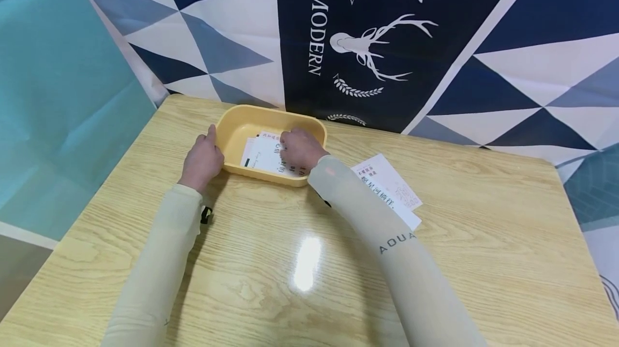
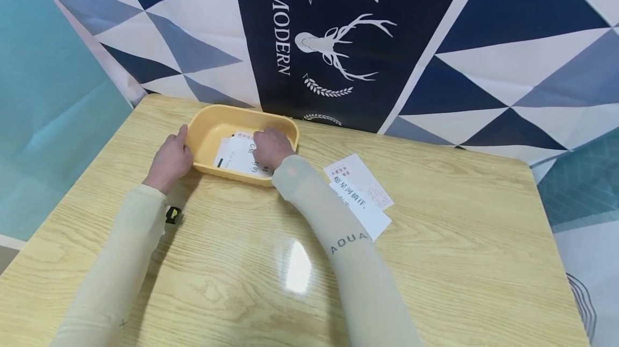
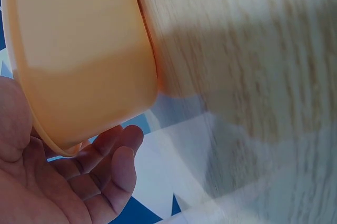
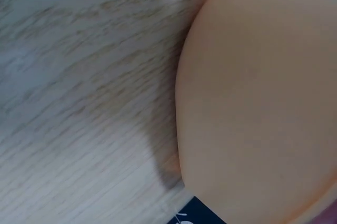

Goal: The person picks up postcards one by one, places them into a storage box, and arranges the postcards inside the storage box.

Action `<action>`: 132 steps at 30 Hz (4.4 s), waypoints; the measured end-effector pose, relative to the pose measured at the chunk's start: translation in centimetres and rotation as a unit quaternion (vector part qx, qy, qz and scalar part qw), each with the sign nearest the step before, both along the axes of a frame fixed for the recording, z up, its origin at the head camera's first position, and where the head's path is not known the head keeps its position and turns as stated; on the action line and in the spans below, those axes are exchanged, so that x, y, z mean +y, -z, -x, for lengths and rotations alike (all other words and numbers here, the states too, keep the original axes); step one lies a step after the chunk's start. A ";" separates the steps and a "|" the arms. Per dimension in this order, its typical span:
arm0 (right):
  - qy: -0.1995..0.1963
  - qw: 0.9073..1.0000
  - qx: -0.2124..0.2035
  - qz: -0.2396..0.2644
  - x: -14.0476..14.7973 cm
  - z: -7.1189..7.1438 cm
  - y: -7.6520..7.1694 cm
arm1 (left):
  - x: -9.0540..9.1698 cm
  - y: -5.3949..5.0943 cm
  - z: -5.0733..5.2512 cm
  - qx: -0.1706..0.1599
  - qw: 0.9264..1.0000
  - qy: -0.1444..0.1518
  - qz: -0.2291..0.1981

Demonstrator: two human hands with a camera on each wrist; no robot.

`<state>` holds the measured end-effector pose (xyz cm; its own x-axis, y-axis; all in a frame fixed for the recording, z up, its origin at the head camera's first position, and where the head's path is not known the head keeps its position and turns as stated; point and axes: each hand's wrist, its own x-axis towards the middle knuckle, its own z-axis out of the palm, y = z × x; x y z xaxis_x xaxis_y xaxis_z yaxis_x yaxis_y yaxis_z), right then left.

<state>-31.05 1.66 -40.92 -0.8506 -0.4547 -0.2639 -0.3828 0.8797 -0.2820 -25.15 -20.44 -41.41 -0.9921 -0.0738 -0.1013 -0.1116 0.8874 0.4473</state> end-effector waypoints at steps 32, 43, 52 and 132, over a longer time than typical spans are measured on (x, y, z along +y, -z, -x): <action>0.063 0.986 0.122 0.097 9.6 -0.9 -5.5 | 0.0 0.0 0.1 -0.007 1.000 0.002 -0.010; 0.128 0.980 0.103 0.114 14.4 -3.7 -3.8 | 0.2 -0.2 0.0 -0.006 1.000 0.004 -0.004; 0.150 0.980 0.088 0.095 17.2 -5.5 -2.0 | 0.0 -0.3 0.0 -0.014 1.000 0.002 -0.012; 0.235 0.959 -0.017 0.156 21.1 -8.5 -0.9 | 0.0 -0.1 -0.1 0.006 1.000 0.010 -0.008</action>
<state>-22.57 22.75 -39.99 -0.9741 -0.0855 -0.2093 0.0491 0.8237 -0.5649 -25.03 -20.43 -41.35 -0.9945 -0.0519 -0.0905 -0.0881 0.8825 0.4620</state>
